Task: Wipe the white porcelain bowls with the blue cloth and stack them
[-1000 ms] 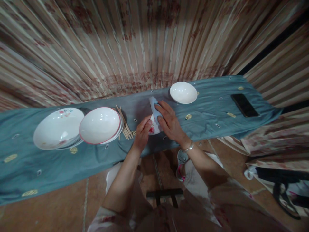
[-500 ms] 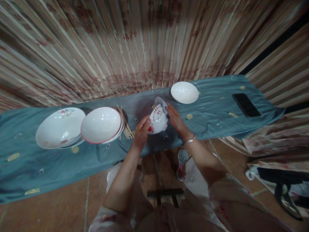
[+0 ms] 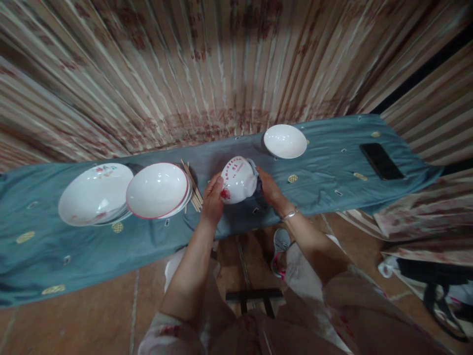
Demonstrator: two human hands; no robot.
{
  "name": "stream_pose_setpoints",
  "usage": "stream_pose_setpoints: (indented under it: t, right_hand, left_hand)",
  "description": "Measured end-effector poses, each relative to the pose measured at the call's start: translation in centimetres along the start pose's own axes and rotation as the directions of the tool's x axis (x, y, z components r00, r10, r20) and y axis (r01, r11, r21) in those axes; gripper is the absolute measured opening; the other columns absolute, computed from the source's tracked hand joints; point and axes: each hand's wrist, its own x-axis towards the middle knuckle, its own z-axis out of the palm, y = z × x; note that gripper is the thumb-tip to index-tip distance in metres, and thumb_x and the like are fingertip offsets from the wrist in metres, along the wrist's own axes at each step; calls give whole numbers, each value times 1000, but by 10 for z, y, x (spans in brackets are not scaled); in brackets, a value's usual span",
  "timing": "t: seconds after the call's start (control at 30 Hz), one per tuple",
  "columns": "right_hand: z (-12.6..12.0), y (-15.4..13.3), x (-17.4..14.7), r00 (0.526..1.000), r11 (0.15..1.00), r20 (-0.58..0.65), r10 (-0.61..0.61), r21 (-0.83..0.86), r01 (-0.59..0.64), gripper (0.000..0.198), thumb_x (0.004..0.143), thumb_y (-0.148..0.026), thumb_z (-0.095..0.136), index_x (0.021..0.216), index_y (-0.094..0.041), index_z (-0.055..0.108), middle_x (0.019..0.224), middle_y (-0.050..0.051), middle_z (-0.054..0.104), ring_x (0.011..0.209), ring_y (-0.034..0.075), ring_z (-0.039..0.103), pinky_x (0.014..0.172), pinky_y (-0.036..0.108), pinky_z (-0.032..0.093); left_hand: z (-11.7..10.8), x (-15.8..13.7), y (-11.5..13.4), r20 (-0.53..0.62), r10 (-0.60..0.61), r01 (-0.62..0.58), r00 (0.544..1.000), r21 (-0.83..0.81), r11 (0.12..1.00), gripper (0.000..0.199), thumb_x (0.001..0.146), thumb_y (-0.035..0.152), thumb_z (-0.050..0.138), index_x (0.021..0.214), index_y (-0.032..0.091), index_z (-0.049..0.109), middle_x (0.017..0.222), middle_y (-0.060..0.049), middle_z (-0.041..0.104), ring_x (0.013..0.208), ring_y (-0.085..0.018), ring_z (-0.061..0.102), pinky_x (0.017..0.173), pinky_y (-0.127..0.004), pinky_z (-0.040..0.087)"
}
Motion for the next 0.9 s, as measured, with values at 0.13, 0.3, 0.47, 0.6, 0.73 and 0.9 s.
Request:
stream_pose_setpoints:
  t: [0.13, 0.3, 0.47, 0.6, 0.73, 0.9]
  right_hand:
    - [3, -1, -2, 998, 998, 19, 56, 0, -56, 46, 100, -41, 37, 125, -17, 68, 133, 13, 69, 131, 23, 59, 115, 47, 44]
    - [0, -15, 0, 990, 989, 42, 134, 60, -136, 46, 100, -38, 38, 120, -13, 71, 131, 15, 69, 128, 25, 62, 114, 45, 46]
    - [-3, -21, -3, 986, 985, 27, 162, 60, -164, 42, 97, -39, 45, 120, -15, 71, 130, 15, 70, 129, 26, 62, 116, 49, 42]
    - [0, -25, -8, 982, 979, 12, 189, 71, -190, 49, 100, -43, 40, 126, -12, 68, 134, 17, 68, 129, 26, 61, 117, 48, 41]
    - [7, -27, -13, 973, 968, -6, 232, 102, -230, 53, 101, -47, 36, 130, -14, 66, 137, 15, 66, 133, 24, 58, 119, 45, 38]
    - [10, -33, -21, 970, 970, -52, 236, 63, -233, 57, 102, -50, 33, 135, -13, 62, 142, 16, 62, 136, 24, 55, 121, 45, 38]
  left_hand:
    - [0, 2, 1, 51, 0, 5, 999, -102, 995, 29, 84, 44, 71, 99, 19, 72, 101, -7, 77, 109, -23, 69, 94, -32, 53]
    - [1, 6, 1, 36, -70, 76, 997, -193, 978, 24, 90, 36, 63, 103, 19, 72, 108, -10, 77, 119, -24, 66, 102, -34, 52]
    - [8, 8, 11, -43, -159, 140, 986, -286, 948, 30, 96, 32, 55, 119, 18, 69, 111, -10, 78, 118, -23, 67, 105, -36, 51]
    - [15, 9, 20, -82, -225, 186, 971, -335, 924, 34, 101, 25, 46, 126, 18, 67, 109, -9, 79, 116, -21, 69, 106, -34, 51]
    - [15, 11, 20, -158, -284, 211, 946, -367, 906, 37, 102, 18, 41, 128, 17, 66, 102, -7, 80, 114, -19, 70, 106, -32, 51]
    - [12, 14, 19, -173, -321, 240, 931, -373, 896, 39, 103, 16, 35, 126, 17, 67, 96, -7, 80, 110, -19, 72, 105, -33, 52]
